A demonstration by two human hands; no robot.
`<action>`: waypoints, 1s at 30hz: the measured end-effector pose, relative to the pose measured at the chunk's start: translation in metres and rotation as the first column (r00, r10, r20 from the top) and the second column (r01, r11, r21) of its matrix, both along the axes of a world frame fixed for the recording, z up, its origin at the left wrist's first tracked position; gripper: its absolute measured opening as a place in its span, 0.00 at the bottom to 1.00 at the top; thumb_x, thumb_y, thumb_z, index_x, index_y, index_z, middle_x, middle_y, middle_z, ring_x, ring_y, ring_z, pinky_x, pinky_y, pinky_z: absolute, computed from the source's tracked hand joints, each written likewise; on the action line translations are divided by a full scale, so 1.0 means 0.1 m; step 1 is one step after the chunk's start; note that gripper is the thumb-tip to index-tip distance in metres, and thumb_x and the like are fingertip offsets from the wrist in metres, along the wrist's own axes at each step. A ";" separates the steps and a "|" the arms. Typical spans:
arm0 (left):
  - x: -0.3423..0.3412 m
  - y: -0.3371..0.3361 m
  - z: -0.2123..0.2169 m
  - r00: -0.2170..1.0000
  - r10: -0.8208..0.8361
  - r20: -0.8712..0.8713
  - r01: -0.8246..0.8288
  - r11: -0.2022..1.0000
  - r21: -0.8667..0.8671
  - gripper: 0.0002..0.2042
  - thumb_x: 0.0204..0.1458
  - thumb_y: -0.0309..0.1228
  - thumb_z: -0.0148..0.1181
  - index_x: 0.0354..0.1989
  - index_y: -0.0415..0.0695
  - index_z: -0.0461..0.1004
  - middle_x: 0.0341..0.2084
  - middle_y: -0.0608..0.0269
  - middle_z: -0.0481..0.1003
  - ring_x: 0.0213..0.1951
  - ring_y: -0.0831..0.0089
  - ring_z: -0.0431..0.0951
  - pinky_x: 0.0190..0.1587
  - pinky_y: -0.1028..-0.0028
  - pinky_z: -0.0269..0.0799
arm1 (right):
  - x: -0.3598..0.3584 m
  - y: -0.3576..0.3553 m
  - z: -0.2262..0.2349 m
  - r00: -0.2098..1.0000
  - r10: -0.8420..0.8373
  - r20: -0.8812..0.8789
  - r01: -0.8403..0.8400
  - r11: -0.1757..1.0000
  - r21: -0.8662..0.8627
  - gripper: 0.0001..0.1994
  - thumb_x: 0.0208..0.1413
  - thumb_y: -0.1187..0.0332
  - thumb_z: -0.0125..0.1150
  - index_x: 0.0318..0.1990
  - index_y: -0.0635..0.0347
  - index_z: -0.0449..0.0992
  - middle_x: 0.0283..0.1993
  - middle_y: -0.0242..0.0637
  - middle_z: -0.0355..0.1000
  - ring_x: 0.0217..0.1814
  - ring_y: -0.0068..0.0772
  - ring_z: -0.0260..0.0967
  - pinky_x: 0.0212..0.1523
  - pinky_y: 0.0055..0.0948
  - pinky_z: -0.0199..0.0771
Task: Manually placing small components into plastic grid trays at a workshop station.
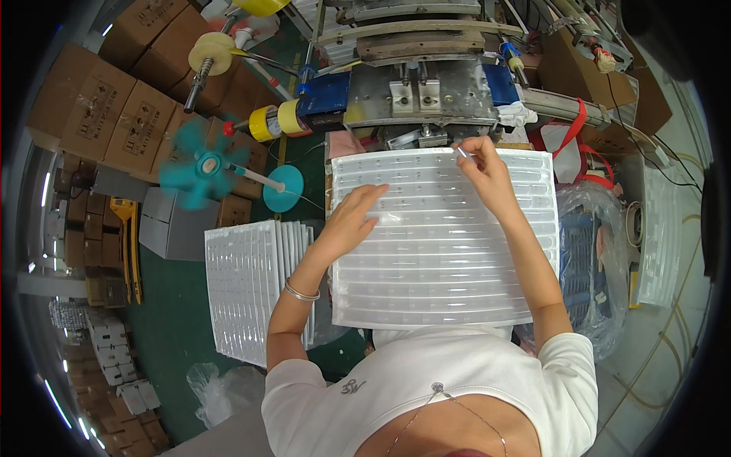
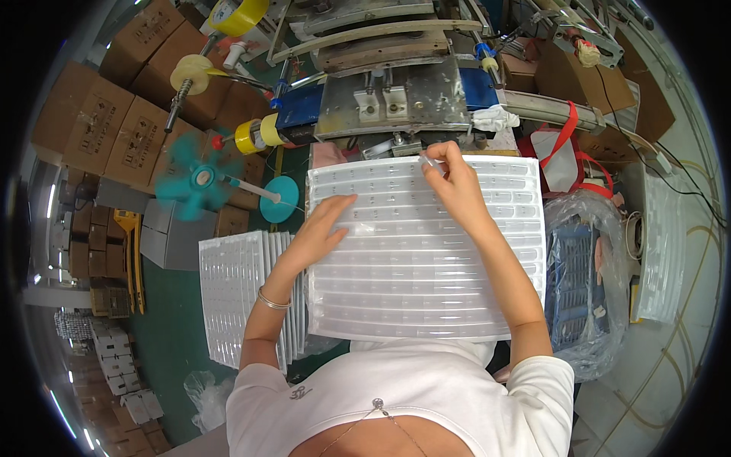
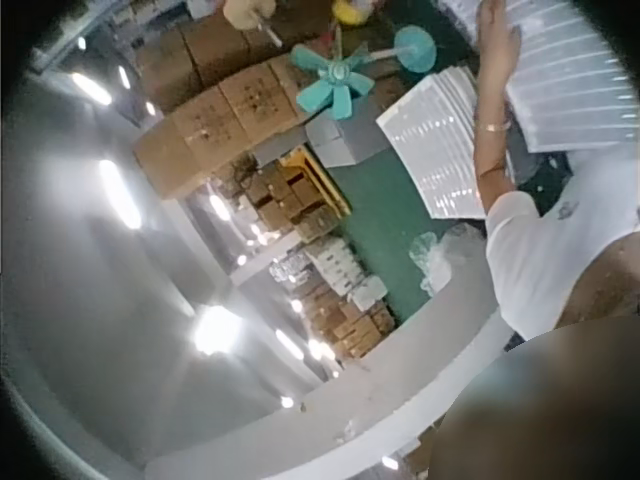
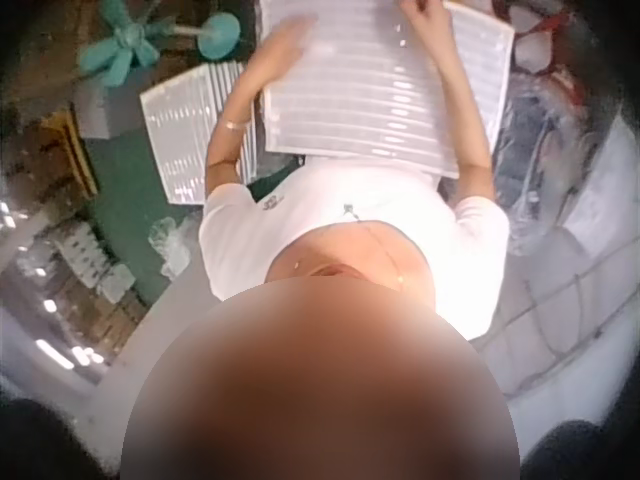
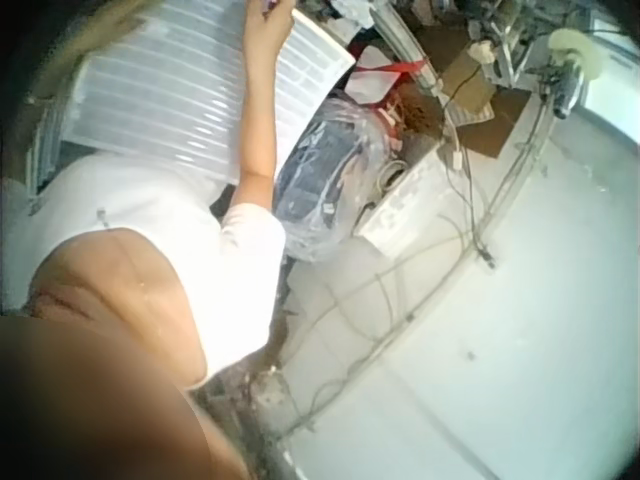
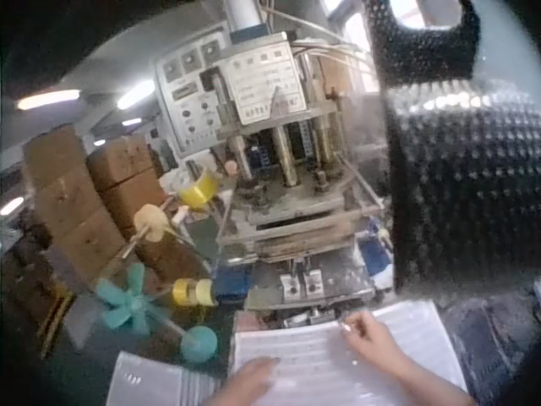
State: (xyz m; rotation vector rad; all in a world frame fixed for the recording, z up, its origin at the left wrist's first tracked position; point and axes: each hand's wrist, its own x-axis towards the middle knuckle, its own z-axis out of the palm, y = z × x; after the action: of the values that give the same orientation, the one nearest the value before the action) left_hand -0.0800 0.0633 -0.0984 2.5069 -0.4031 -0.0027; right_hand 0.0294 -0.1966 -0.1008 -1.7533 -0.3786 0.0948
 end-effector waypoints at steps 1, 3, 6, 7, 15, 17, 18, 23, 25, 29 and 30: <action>0.05 0.00 0.03 0.999 0.033 0.021 -0.030 0.993 -0.116 0.26 0.48 0.21 0.55 0.59 0.47 0.63 0.52 0.50 0.64 0.55 0.51 0.64 0.56 0.66 0.62 | 0.00 -0.03 0.03 1.000 -0.005 0.004 0.005 1.000 0.001 0.09 0.55 0.73 0.55 0.42 0.61 0.65 0.46 0.31 0.71 0.40 0.18 0.65 0.37 0.18 0.65; 0.19 -0.06 0.05 0.985 0.114 0.131 -0.099 0.988 -0.116 0.24 0.47 0.21 0.56 0.56 0.46 0.65 0.50 0.52 0.66 0.52 0.53 0.66 0.53 0.64 0.63 | 0.03 -0.07 0.11 0.999 -0.035 0.005 0.035 0.999 0.030 0.11 0.55 0.72 0.55 0.45 0.61 0.68 0.50 0.32 0.69 0.42 0.18 0.65 0.38 0.17 0.65; 0.52 -0.33 0.19 0.912 0.229 0.340 -0.177 0.968 -0.176 0.20 0.48 0.24 0.57 0.52 0.45 0.69 0.46 0.55 0.68 0.48 0.56 0.68 0.50 0.62 0.63 | 0.09 -0.16 0.18 0.989 -0.070 0.131 0.061 0.996 0.069 0.15 0.55 0.71 0.56 0.50 0.59 0.70 0.55 0.32 0.66 0.46 0.19 0.64 0.41 0.17 0.67; 0.65 -0.45 0.28 0.859 0.276 0.431 -0.195 0.955 -0.223 0.18 0.49 0.27 0.58 0.50 0.46 0.71 0.45 0.57 0.69 0.47 0.58 0.67 0.50 0.62 0.61 | 0.11 -0.18 0.24 0.987 -0.078 0.142 0.069 0.995 0.066 0.15 0.55 0.71 0.56 0.50 0.59 0.70 0.55 0.32 0.66 0.46 0.19 0.64 0.41 0.17 0.67; 1.84 -0.87 0.50 0.585 0.257 0.769 -0.490 0.868 0.083 0.13 0.50 0.41 0.58 0.42 0.52 0.77 0.38 0.61 0.71 0.46 0.63 0.65 0.50 0.60 0.51 | 0.45 -0.02 0.48 0.899 -0.199 0.390 0.212 0.977 0.010 0.15 0.52 0.74 0.60 0.48 0.62 0.73 0.49 0.37 0.71 0.41 0.27 0.71 0.41 0.23 0.75; 1.87 -0.88 0.51 0.605 0.219 0.766 -0.483 0.865 0.134 0.13 0.49 0.43 0.58 0.41 0.54 0.77 0.36 0.63 0.72 0.44 0.65 0.66 0.48 0.61 0.52 | 0.57 0.09 0.49 0.780 -0.220 0.585 0.277 0.961 -0.009 0.13 0.51 0.72 0.61 0.45 0.62 0.74 0.46 0.40 0.73 0.37 0.32 0.73 0.35 0.27 0.75; 1.83 -0.89 0.51 0.597 0.247 0.763 -0.469 0.879 0.082 0.13 0.49 0.43 0.59 0.41 0.54 0.77 0.35 0.65 0.72 0.42 0.66 0.66 0.47 0.62 0.52 | 0.62 0.15 0.52 0.729 -0.224 0.647 0.301 0.954 -0.009 0.13 0.49 0.72 0.62 0.44 0.62 0.74 0.44 0.41 0.74 0.35 0.38 0.74 0.35 0.30 0.75; 1.29 -0.73 0.50 0.679 0.425 0.598 -0.386 0.900 -0.201 0.12 0.46 0.37 0.62 0.39 0.50 0.76 0.31 0.66 0.71 0.38 0.68 0.67 0.46 0.65 0.51 | 0.90 0.43 0.61 0.620 -0.152 0.770 0.363 0.925 -0.110 0.10 0.49 0.72 0.60 0.41 0.59 0.75 0.42 0.41 0.74 0.38 0.46 0.73 0.37 0.37 0.74; 1.10 -0.54 0.42 0.704 0.459 0.542 -0.368 0.888 -0.275 0.11 0.51 0.39 0.58 0.39 0.48 0.75 0.25 0.67 0.72 0.31 0.72 0.70 0.41 0.68 0.58 | 1.11 0.45 0.48 0.525 -0.104 0.845 0.491 0.847 -0.202 0.09 0.49 0.72 0.59 0.39 0.56 0.76 0.39 0.39 0.74 0.38 0.45 0.73 0.37 0.38 0.74; 0.82 -0.02 0.14 0.812 0.577 -0.085 -0.472 0.564 -0.677 0.16 0.59 0.43 0.48 0.35 0.43 0.74 0.18 0.67 0.71 0.22 0.79 0.71 0.26 0.77 0.64 | 1.25 0.40 0.42 0.561 -0.100 0.822 0.500 0.832 -0.240 0.10 0.48 0.67 0.59 0.39 0.55 0.77 0.38 0.37 0.75 0.43 0.41 0.71 0.47 0.39 0.68; 0.75 0.08 0.10 0.795 0.596 -0.109 -0.501 0.546 -0.671 0.19 0.61 0.45 0.46 0.32 0.41 0.74 0.17 0.67 0.71 0.21 0.81 0.71 0.23 0.80 0.64 | 1.23 0.38 0.41 0.536 -0.105 0.838 0.485 0.850 -0.204 0.11 0.51 0.65 0.58 0.40 0.58 0.77 0.40 0.39 0.75 0.44 0.42 0.71 0.46 0.36 0.65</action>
State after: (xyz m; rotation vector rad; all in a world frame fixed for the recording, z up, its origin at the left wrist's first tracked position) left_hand -0.0052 0.0709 -0.0888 1.7872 0.3312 0.4864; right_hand 0.1528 -0.1582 -0.0601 -2.1967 -0.7403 -1.0115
